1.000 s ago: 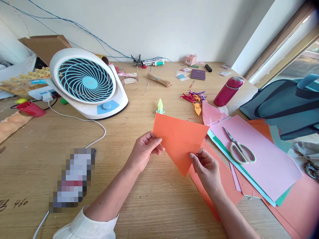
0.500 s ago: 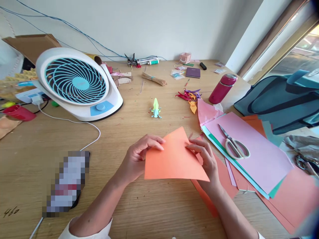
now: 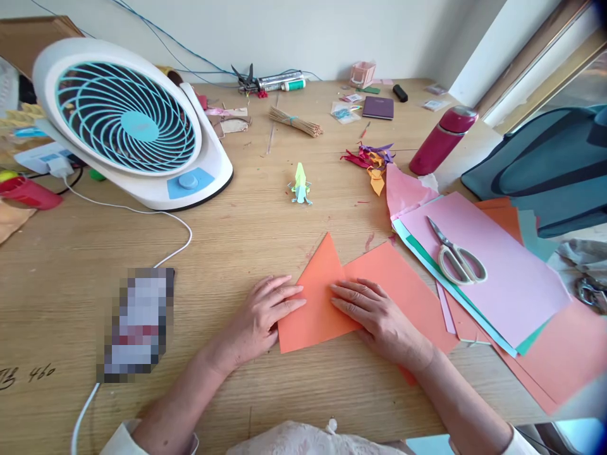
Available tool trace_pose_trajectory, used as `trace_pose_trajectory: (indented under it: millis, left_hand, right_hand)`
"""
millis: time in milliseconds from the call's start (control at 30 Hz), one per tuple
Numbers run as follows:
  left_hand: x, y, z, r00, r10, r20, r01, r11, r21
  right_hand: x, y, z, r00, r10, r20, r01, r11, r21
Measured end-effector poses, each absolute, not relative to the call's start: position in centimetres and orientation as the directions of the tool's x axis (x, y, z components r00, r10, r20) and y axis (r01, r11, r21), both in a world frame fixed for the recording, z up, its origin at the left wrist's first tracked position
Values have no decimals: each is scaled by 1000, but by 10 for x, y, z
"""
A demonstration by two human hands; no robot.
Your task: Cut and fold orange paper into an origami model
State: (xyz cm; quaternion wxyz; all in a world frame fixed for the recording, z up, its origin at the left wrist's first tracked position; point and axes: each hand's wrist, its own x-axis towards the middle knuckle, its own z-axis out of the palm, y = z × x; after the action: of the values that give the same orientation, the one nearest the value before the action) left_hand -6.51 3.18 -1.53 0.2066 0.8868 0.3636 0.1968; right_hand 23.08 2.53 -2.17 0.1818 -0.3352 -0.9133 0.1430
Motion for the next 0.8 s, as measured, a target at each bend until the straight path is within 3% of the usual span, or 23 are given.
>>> trace_pose_trajectory:
  millis: [333, 467, 600, 800]
  left_hand:
    - [-66, 15, -19, 790, 593, 155, 555, -800, 229]
    - [-78, 8, -21, 803, 582, 129, 559, -810, 176]
    - [-84, 0, -21, 775, 604, 184, 569, -794, 214]
    - [-74, 0, -12, 693, 657, 297, 526, -743, 414]
  right_hand:
    - [232, 17, -16, -720, 649, 246, 582, 758, -295]
    - [230, 9, -15, -739, 630, 239, 577, 775, -258]
    - [231, 0, -16, -744, 625, 236, 574, 779, -252]
    - [233, -4, -13, -719, 659, 222, 573, 742, -348]
